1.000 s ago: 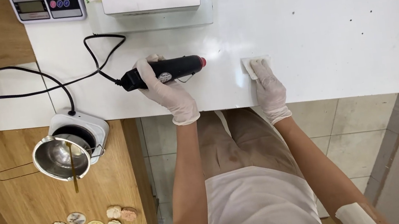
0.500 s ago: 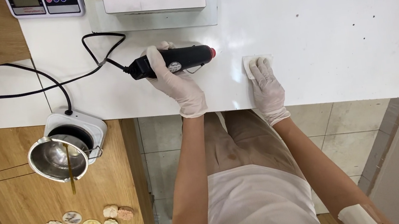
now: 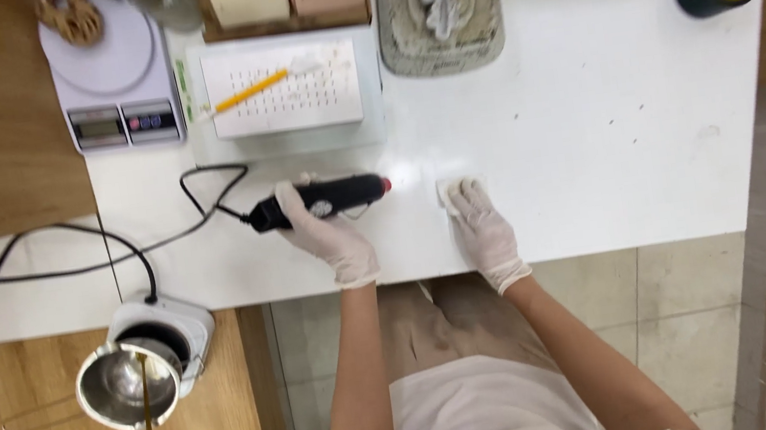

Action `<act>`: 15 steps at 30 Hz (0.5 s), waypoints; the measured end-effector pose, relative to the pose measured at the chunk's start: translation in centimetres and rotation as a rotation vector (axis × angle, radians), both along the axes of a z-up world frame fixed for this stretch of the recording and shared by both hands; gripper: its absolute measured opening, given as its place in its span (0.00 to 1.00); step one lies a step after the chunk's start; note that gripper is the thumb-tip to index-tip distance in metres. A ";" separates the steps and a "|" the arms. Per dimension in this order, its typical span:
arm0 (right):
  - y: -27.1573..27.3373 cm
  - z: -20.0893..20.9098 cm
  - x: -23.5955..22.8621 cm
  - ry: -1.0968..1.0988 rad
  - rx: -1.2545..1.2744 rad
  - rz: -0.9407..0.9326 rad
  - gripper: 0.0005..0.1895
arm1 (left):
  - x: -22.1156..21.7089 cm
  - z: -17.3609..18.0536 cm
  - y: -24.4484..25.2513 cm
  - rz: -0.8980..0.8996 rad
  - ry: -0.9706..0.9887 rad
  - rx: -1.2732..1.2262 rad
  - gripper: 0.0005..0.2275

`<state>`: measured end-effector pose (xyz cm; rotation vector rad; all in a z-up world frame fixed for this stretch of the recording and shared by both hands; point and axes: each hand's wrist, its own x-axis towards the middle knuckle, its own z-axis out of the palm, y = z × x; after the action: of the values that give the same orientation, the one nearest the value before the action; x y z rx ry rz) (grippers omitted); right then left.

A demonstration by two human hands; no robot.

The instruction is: Clean the studio workbench using a heat gun and a cloth to remove wax residue.

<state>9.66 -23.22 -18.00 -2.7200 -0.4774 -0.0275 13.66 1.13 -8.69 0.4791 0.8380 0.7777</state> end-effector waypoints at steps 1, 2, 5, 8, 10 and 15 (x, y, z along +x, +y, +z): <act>0.0 -0.2 -0.2 -0.044 0.004 -0.008 0.25 | -0.2 0.0 0.2 -0.008 -0.044 0.004 0.13; -0.2 -0.4 -0.2 -0.031 0.044 -0.009 0.24 | -0.3 0.0 0.2 -0.009 -0.028 0.029 0.14; -0.8 -0.9 0.0 0.011 0.075 -0.009 0.25 | -0.2 -0.6 0.5 0.002 -0.030 0.055 0.15; -1.7 -1.7 -0.3 0.075 0.055 0.013 0.25 | -0.7 -0.4 0.6 0.005 -0.005 0.070 0.16; -2.0 -0.6 -0.1 0.071 0.046 0.031 0.26 | -0.8 0.4 0.1 -0.007 0.002 0.089 0.16; -2.4 1.3 -1.1 0.304 0.022 -0.001 0.25 | -0.8 2.8 -0.8 0.027 0.098 0.060 0.18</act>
<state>8.60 -25.61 -16.73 -2.6386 -0.3822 0.3721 12.86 0.31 -5.89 0.5643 0.9158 0.8107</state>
